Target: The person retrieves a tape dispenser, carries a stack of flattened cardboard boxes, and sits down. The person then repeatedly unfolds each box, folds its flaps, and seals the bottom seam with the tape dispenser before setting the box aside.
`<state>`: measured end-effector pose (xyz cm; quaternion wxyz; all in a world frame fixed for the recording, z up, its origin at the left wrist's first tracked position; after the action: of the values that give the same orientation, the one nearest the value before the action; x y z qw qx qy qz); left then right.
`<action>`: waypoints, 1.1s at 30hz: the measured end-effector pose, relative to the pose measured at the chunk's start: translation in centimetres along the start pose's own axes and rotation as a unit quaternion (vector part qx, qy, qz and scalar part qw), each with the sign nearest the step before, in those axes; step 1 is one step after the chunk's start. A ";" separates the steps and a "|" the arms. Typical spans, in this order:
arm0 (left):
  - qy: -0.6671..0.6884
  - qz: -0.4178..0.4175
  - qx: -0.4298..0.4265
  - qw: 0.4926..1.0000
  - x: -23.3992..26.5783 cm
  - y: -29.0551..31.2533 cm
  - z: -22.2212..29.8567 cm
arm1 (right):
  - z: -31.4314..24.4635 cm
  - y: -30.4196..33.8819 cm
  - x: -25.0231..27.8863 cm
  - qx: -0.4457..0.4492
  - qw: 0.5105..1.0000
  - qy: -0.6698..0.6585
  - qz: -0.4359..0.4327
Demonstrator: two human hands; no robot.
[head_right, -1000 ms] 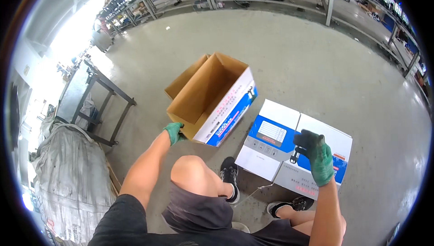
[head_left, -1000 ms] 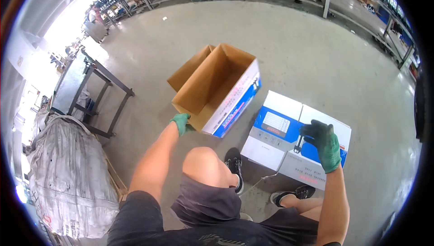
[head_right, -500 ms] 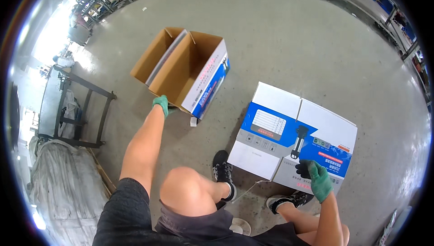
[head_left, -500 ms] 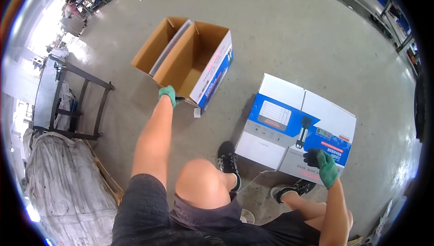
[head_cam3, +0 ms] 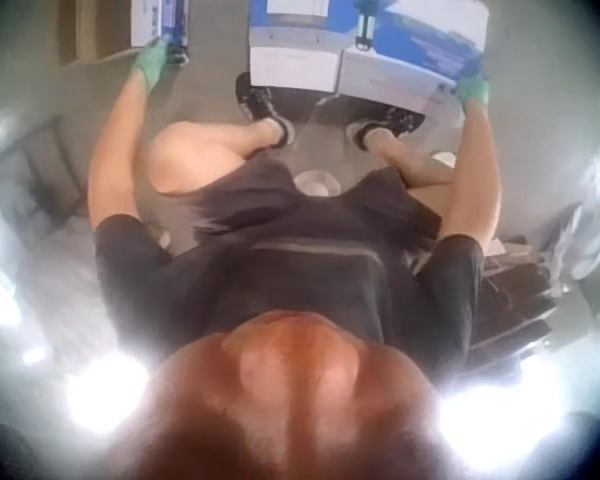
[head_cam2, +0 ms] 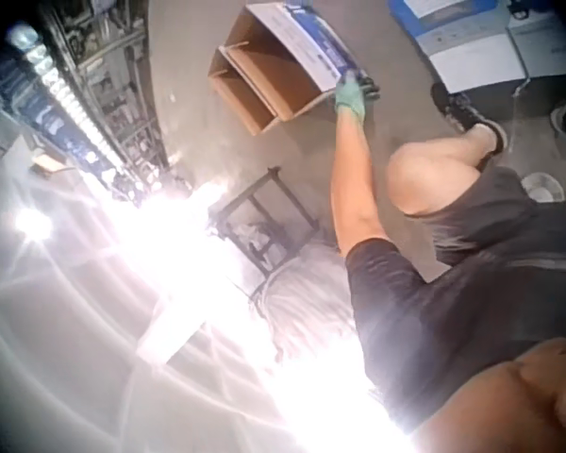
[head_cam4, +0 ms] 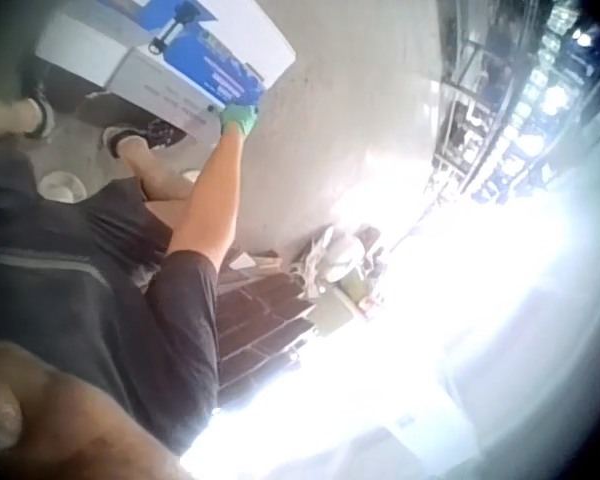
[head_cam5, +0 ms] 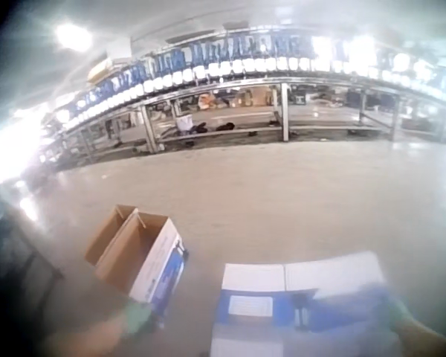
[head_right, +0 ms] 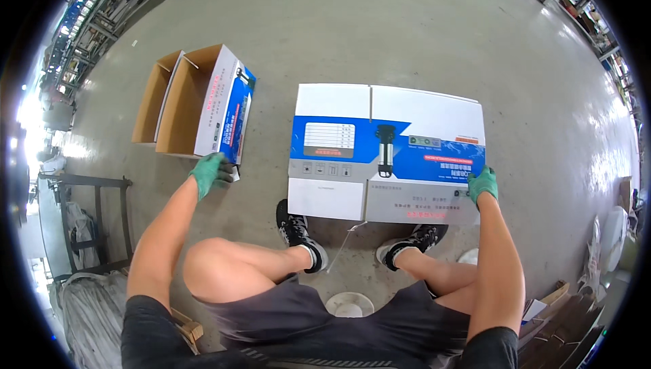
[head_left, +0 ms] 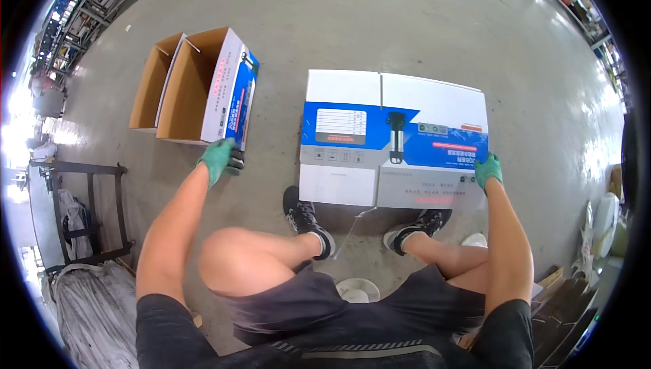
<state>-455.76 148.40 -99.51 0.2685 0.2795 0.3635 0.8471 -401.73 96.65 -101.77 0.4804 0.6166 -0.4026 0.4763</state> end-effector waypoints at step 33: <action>0.308 0.137 -0.359 0.870 -8.4 16.7 15.9 | 0.3 3.8 22.2 0.139 0.606 -0.774 -0.119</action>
<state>-443.46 140.38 -79.85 0.1061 -0.0647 0.0567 0.9906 -400.40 94.70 -79.41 -0.0492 0.8572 -0.4763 -0.1894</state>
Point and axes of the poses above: each hand's wrist, its own y-axis away from the middle knuckle, its own x-axis out of the back of the hand, z = x × y, the point moved 7 cm from there along -y, towards the middle knuckle, and after that the axes turned 1 degree about -x, right-handed, at the moved point
